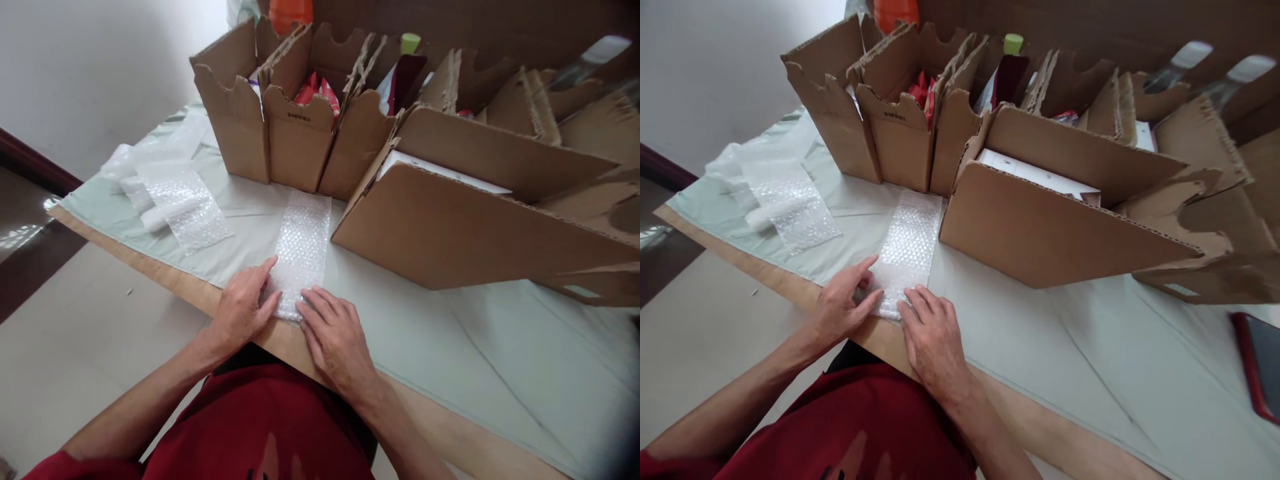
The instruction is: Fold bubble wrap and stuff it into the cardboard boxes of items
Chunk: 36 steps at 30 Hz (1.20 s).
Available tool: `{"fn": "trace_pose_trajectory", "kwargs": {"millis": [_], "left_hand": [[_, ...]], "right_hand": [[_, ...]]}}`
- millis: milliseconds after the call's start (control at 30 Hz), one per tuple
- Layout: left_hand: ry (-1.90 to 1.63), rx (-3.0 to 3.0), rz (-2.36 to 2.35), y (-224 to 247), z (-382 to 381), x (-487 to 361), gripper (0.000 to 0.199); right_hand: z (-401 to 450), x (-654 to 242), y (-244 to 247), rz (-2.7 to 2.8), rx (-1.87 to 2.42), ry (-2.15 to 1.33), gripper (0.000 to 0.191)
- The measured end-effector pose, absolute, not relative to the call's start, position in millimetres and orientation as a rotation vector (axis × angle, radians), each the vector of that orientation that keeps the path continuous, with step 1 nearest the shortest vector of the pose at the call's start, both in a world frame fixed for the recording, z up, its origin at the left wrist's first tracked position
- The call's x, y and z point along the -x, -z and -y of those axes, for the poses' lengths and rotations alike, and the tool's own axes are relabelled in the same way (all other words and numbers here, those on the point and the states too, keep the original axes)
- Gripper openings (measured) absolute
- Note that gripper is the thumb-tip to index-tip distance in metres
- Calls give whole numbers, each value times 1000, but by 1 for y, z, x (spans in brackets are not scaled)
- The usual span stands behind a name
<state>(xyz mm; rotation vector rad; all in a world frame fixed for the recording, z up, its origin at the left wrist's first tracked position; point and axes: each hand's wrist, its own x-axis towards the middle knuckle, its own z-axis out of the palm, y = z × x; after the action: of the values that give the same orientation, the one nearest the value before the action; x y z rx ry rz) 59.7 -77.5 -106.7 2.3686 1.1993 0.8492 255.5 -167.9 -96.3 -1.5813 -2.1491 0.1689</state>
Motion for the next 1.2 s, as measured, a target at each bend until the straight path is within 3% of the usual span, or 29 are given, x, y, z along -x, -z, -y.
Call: {"fn": "trace_pose_trajectory", "kwargs": {"millis": [167, 400, 600, 800, 1067, 1200], "left_hand": [[-893, -2455, -935, 91, 92, -42, 50], [-863, -2373, -923, 96, 97, -47, 25], [-711, -2332, -1174, 99, 87, -57, 28], [-851, -2376, -1181, 100, 88, -58, 26], [-816, -2362, -898, 95, 95, -47, 23], [-792, -2380, -1028, 100, 83, -58, 23]], "right_hand": [[168, -260, 94, 2058, 1492, -235, 32], [157, -263, 79, 1830, 1536, -639, 27], [159, -265, 85, 1803, 1562, -149, 21], [157, -266, 94, 2118, 1513, -175, 27], [148, -278, 64, 2048, 1608, -749, 25], [153, -278, 74, 1984, 1686, -336, 26]]}}
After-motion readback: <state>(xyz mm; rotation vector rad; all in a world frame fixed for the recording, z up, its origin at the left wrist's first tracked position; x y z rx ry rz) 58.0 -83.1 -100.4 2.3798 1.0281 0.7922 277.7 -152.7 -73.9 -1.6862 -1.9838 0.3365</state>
